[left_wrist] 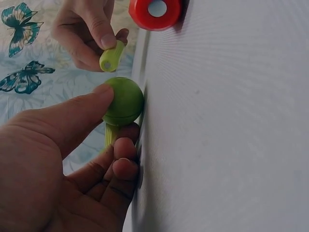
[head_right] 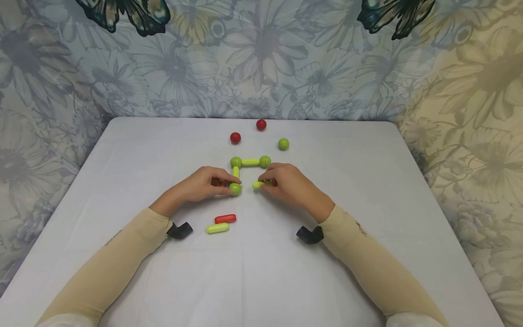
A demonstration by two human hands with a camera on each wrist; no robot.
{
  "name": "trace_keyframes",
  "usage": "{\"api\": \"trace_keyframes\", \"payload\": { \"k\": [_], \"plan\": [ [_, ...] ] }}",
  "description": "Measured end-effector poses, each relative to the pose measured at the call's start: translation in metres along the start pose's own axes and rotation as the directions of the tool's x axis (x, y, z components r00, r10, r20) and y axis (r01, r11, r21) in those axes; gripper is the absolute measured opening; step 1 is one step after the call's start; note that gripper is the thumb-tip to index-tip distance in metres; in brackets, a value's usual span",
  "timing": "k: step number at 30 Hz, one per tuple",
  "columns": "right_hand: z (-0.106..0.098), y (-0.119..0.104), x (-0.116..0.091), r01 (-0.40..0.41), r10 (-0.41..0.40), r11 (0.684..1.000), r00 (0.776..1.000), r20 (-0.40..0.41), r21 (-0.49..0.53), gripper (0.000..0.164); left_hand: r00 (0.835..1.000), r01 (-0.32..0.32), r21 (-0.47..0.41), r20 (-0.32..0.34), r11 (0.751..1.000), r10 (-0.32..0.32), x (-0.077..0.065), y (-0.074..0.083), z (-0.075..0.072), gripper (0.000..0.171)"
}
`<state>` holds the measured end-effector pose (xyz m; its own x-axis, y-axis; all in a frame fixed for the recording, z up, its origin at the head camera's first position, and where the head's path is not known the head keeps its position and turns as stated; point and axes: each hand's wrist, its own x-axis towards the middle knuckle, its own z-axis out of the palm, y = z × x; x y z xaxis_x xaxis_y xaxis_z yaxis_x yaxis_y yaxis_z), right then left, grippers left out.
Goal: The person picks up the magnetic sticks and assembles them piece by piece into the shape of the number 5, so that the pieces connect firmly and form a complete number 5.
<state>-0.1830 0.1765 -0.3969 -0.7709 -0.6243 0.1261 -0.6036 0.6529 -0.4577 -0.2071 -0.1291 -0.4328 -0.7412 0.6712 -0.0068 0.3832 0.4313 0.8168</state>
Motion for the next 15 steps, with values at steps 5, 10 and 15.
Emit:
{"api": "trace_keyframes", "payload": {
  "k": [5, 10, 15],
  "plan": [
    [0.0018, -0.0012, 0.0033, 0.009, -0.009, 1.0, 1.0, 0.003, -0.009, 0.02, 1.0, -0.01, 0.016, 0.007, 1.0, 0.01, 0.0004, 0.0025, -0.001, 0.034],
    [0.0044, -0.0029, 0.0053, 0.015, -0.015, 1.0, 1.0, 0.007, 0.002, 0.019, 1.0, -0.008, 0.025, 0.012, 1.0, 0.007, -0.0001, 0.0052, -0.0019, 0.034],
    [0.0066, -0.0046, 0.0071, 0.021, -0.021, 1.0, 1.0, 0.001, 0.006, 0.019, 1.0, 0.011, 0.022, 0.006, 1.0, -0.011, -0.0002, 0.0054, -0.0008, 0.033]
  ]
}}
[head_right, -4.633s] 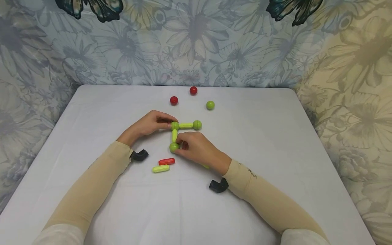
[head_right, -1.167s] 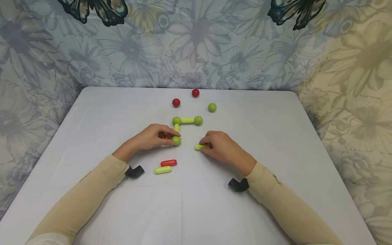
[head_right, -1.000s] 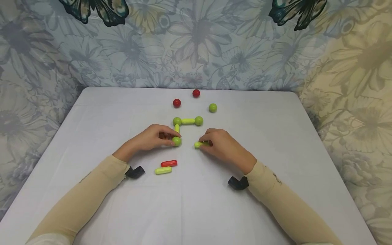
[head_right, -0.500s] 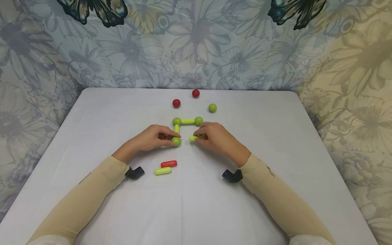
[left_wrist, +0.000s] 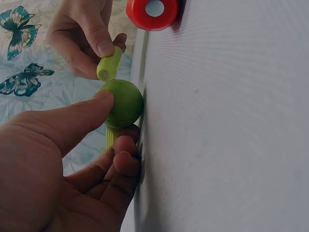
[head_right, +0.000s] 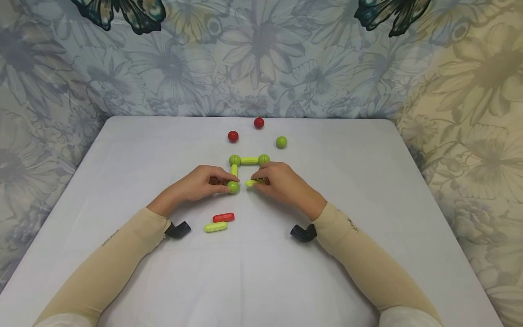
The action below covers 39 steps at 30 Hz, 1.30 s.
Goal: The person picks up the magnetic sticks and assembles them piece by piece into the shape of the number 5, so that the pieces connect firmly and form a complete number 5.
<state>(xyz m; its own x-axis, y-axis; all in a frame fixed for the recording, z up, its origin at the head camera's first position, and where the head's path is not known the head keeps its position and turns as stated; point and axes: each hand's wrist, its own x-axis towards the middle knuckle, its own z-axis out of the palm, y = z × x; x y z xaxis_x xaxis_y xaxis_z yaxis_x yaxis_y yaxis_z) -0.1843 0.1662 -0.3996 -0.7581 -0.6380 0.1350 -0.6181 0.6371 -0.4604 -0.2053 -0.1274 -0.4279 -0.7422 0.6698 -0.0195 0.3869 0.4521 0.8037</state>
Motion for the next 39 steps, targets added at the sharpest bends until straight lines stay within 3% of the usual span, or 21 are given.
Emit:
{"api": "trace_keyframes", "payload": {
  "k": [39],
  "plan": [
    [0.019, -0.004, 0.007, 0.044, -0.044, 0.999, 0.999, -0.011, 0.007, 0.019, 1.0, -0.005, -0.028, -0.012, 1.0, 0.005, 0.002, -0.004, 0.002, 0.042]
  ]
}}
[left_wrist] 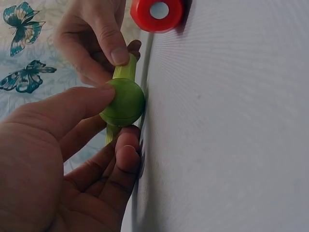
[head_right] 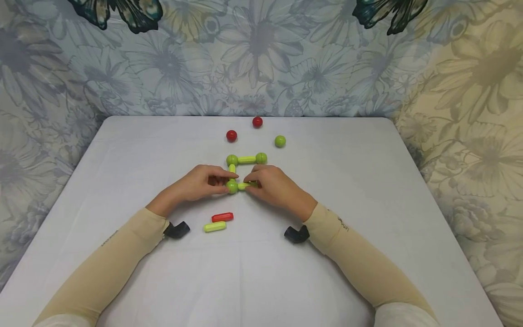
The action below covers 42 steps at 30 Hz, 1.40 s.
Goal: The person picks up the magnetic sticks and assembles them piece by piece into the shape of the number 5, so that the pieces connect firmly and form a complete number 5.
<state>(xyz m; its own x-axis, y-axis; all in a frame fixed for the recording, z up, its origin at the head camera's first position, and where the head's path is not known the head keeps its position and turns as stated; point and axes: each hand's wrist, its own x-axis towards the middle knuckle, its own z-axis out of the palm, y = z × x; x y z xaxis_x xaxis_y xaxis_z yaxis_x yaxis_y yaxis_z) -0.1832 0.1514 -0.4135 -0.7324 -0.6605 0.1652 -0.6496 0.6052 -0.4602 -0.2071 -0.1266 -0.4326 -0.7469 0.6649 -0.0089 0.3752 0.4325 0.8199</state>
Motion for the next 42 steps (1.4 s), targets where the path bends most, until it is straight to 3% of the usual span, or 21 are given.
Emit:
{"api": "trace_keyframes", "payload": {
  "k": [14, 23, 29, 33, 38, 42],
  "plan": [
    [0.0, 0.0, 0.001, 0.007, -0.007, 1.0, 1.0, -0.015, 0.009, 0.019, 0.999, 0.03, 0.004, -0.01, 1.0, -0.03, 0.0, 0.002, 0.0, 0.041],
    [0.0, -0.001, 0.0, 0.007, -0.007, 1.0, 1.0, -0.02, 0.013, 0.019, 1.0, 0.016, -0.03, -0.012, 0.999, -0.016, 0.0, 0.0, 0.0, 0.04],
    [-0.003, 0.0, 0.001, -0.038, 0.038, 0.999, 0.999, -0.011, -0.001, 0.021, 1.0, 0.013, -0.028, -0.014, 1.0, -0.013, 0.0, 0.0, -0.001, 0.039],
    [-0.015, 0.004, 0.002, -0.087, 0.087, 0.996, 0.996, -0.02, -0.009, 0.022, 1.0, 0.0, -0.031, -0.013, 1.0, -0.001, -0.001, -0.001, -0.001, 0.039],
    [-0.043, 0.011, 0.002, -0.144, 0.142, 0.989, 0.987, -0.079, -0.021, 0.024, 1.0, -0.013, -0.045, -0.001, 0.999, 0.013, 0.0, -0.002, -0.001, 0.039],
    [-0.066, 0.018, 0.006, -0.141, 0.133, 0.989, 0.982, -0.131, -0.053, 0.022, 1.0, -0.002, -0.044, 0.006, 0.999, 0.002, 0.0, -0.002, -0.001, 0.036]
  ]
}}
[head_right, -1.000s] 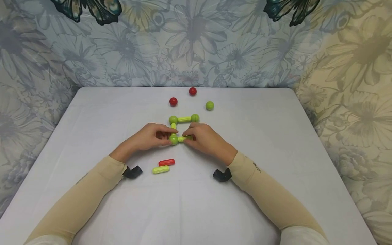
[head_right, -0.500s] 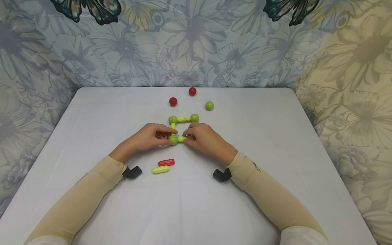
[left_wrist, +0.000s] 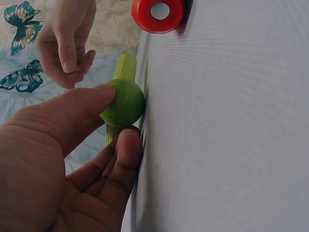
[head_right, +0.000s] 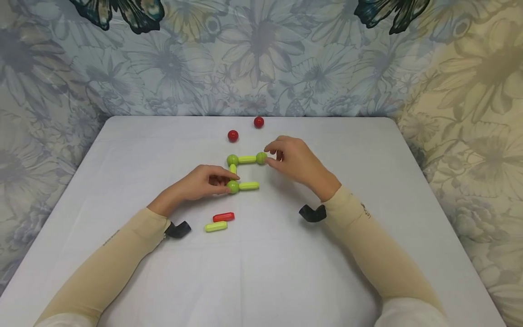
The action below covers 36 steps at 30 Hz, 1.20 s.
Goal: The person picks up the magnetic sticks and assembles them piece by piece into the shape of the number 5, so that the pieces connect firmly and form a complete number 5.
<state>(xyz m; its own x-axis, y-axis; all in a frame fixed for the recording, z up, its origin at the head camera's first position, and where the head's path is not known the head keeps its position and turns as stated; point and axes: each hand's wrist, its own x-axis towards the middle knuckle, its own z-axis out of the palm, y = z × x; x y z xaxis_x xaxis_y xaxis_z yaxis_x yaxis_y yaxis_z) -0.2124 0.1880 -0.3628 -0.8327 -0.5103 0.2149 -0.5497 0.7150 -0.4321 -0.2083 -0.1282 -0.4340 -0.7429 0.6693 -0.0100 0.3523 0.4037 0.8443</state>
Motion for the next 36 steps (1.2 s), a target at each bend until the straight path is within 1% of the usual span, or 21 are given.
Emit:
{"api": "trace_keyframes", "payload": {
  "k": [3, 6, 9, 12, 17, 21, 24, 30, 36],
  "plan": [
    [-0.014, 0.006, 0.006, 0.009, -0.01, 1.0, 0.999, -0.033, -0.012, 0.02, 1.0, 0.007, 0.003, -0.002, 1.0, -0.007, 0.0, 0.0, 0.001, 0.034],
    [-0.023, 0.014, 0.011, -0.004, 0.003, 1.0, 0.998, -0.062, -0.017, 0.02, 1.0, 0.007, -0.001, -0.001, 1.0, -0.007, 0.0, -0.001, 0.002, 0.034],
    [-0.027, 0.024, 0.016, -0.034, 0.033, 0.999, 0.997, -0.074, -0.018, 0.021, 1.0, 0.003, -0.002, 0.002, 1.0, -0.003, -0.001, -0.002, 0.002, 0.034],
    [-0.028, 0.033, 0.02, -0.069, 0.068, 0.997, 0.995, -0.068, -0.016, 0.024, 1.0, 0.0, 0.003, 0.0, 1.0, 0.0, -0.001, -0.002, 0.002, 0.033],
    [-0.021, 0.05, 0.027, -0.118, 0.118, 0.993, 0.992, -0.035, -0.008, 0.029, 1.0, 0.002, 0.008, -0.003, 1.0, -0.002, -0.001, -0.002, 0.001, 0.033],
    [-0.01, 0.066, 0.032, -0.154, 0.154, 0.988, 0.988, 0.024, 0.001, 0.034, 1.0, 0.001, 0.007, -0.002, 1.0, -0.001, -0.001, -0.001, 0.001, 0.032],
    [-0.002, 0.076, 0.033, -0.174, 0.174, 0.985, 0.983, 0.06, -0.001, 0.034, 1.0, 0.002, 0.009, 0.0, 1.0, -0.002, -0.001, 0.0, 0.002, 0.032],
    [0.009, 0.084, 0.036, -0.179, 0.179, 0.984, 0.981, 0.073, -0.006, 0.031, 1.0, 0.006, 0.01, -0.005, 1.0, -0.006, -0.001, 0.0, 0.002, 0.031],
    [0.015, 0.089, 0.041, -0.183, 0.183, 0.983, 0.98, 0.081, -0.005, 0.037, 1.0, 0.009, 0.005, 0.0, 1.0, -0.009, 0.0, -0.002, 0.001, 0.032]
  ]
}}
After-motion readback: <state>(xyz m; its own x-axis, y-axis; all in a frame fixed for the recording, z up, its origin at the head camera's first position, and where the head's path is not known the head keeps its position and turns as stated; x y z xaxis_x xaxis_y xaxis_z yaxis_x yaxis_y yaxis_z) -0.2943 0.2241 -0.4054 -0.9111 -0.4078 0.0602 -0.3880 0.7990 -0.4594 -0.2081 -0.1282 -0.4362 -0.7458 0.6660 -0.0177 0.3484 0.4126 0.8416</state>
